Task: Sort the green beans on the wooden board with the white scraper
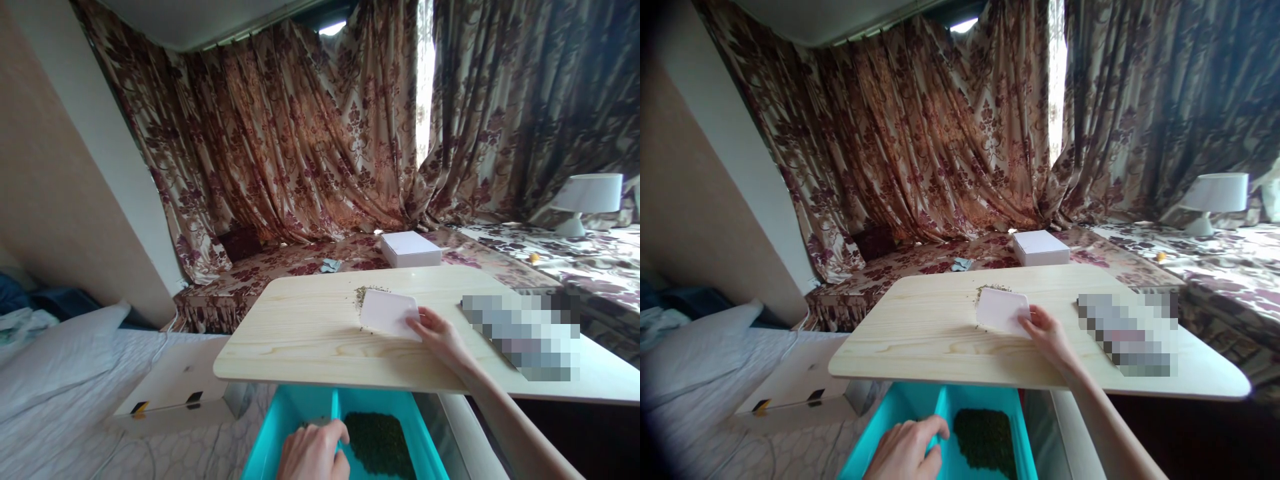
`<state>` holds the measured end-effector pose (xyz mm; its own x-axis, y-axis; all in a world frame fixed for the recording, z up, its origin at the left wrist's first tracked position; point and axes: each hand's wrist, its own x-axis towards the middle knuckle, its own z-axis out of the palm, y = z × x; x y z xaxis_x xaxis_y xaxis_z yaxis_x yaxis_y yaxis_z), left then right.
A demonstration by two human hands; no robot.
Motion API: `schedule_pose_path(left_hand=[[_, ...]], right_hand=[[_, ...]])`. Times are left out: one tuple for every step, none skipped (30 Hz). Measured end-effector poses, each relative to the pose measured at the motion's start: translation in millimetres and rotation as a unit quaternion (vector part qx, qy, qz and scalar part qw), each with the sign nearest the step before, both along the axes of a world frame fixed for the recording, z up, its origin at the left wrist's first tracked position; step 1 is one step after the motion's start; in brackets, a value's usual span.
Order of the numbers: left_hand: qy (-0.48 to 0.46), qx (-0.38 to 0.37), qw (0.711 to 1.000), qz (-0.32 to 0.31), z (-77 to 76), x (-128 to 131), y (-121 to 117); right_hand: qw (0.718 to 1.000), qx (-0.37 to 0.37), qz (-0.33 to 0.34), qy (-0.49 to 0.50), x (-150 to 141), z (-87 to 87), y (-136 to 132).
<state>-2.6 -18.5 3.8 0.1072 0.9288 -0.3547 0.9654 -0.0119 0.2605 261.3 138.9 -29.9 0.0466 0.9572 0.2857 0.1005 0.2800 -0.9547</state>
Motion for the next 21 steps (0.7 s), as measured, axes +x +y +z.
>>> schedule_pose_path(left_hand=[[-0.001,0.001,1.0,0.0,0.0,0,0],[-0.002,0.002,1.0,0.0,0.1,0,-1],[-0.003,0.002,1.0,0.001,0.2,0,-2],[-0.004,0.004,1.0,0.001,0.4,0,-2],[-0.006,0.005,1.0,0.003,0.7,0,-3],[-0.008,0.007,1.0,0.004,1.0,0,-3],[-0.008,0.008,1.0,0.006,1.3,0,-4],[-0.008,0.008,1.0,0.008,1.6,1,-4],[-0.008,0.009,1.0,0.009,1.9,1,-5],[-0.009,0.01,1.0,0.009,2.1,1,-5],[-0.011,0.012,1.0,0.009,2.3,1,-5],[-0.014,0.014,1.0,0.009,2.5,1,-5],[-0.016,0.015,1.0,0.008,2.6,1,-5],[-0.017,0.017,1.0,0.008,2.7,1,-5],[-0.017,0.017,1.0,0.008,2.7,1,-5],[-0.015,0.017,1.0,0.008,2.8,1,-5],[-0.014,0.017,1.0,0.008,2.9,1,-5],[-0.014,0.018,1.0,0.009,3.0,1,-5],[-0.014,0.02,1.0,0.01,3.1,1,-5],[-0.015,0.021,1.0,0.011,3.3,1,-5],[-0.015,0.022,1.0,0.011,3.5,1,-5]], right_hand=[[1.0,0.0,0.002,-0.002,0,0.4,0],[1.0,0.001,0.003,-0.005,0,0.8,-1],[1.0,0.001,0.004,-0.008,-1,1.3,-1],[1.0,0.003,0.004,-0.012,-1,1.7,-1],[1.0,0.006,0.002,-0.016,-1,2.0,-1],[1.0,0.009,0.001,-0.021,-1,2.2,-2],[1.0,0.011,0.0,-0.025,-1,2.5,-2],[1.0,0.011,0.0,-0.029,-1,2.8,-3],[0.999,0.011,0.0,-0.033,-1,3.4,-3],[0.999,0.008,0.002,-0.035,-1,4.2,-4],[0.999,0.003,0.004,-0.037,-2,5.3,-5],[0.999,-0.001,0.006,-0.038,-2,6.7,-6],[0.999,-0.005,0.007,-0.038,-2,8.2,-7],[0.999,-0.009,0.007,-0.038,-2,9.8,-8],[0.999,-0.013,0.006,-0.039,-3,11.2,-10],[0.999,-0.015,0.005,-0.04,-3,12.4,-11],[0.999,-0.017,0.004,-0.04,-3,13.3,-11],[0.999,-0.017,0.003,-0.041,-3,13.7,-12],[0.999,-0.017,0.001,-0.041,-3,13.8,-12],[0.999,-0.016,-0.001,-0.042,-3,13.6,-12],[0.999,-0.015,-0.003,-0.042,-3,13.2,-12]])
